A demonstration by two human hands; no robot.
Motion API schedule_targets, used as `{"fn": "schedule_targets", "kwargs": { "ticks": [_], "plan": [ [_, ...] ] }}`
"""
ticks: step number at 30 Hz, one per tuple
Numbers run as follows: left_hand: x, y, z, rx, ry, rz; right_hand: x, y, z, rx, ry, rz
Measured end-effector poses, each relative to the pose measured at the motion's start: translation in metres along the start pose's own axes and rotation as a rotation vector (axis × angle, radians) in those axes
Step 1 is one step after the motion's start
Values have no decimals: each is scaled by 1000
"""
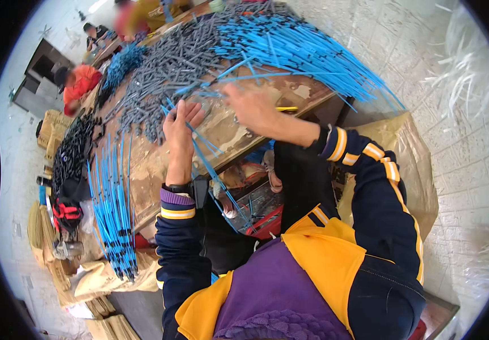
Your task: Assembling bundles of blue wires into black plastic connectors and using pliers to secure or trim components at a factory workbench.
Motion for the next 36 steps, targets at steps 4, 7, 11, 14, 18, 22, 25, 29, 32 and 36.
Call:
{"fn": "schedule_targets", "kwargs": {
  "ticks": [4, 7, 11, 14, 18, 22, 25, 29, 32, 36],
  "plan": [
    [-2, 6, 8, 79, 87, -26, -27, -1, 24, 98, 32, 217],
    [-22, -17, -1, -64, 154, -103, -15, -17, 14, 114, -170, 156],
    [-103, -46, -49, -397, 93, 105, 51, -62, -60, -172, -214, -107],
    [-170, -37, -90, -586, 208, 334, 124, -51, -159, -301, -216, -352],
    [-211, -38, -112, -690, 379, 269, 163, -10, -241, -603, 54, -391],
    [-202, -17, -129, -703, 302, 508, 183, -9, -225, -527, 279, 133],
    [-180, -25, -116, -732, 285, 395, 181, -25, -175, -669, 115, 174],
    [-178, -15, -137, -970, 322, 518, 156, -56, -90, -276, -370, -181],
    [-176, -9, -150, -994, 483, 793, 124, -105, -12, 60, -464, -264],
    [-171, 1, -156, -833, 400, 606, 74, -148, 76, 790, -215, 343]
  ]
}}
Point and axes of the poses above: each hand's wrist, its own x-axis towards the middle knuckle, its own y-axis out of the palm, z = x × y, the point moved 1 cm from there along x, towards the middle knuckle, and after that the axes turned 1 degree about y, right-handed, at the moved point
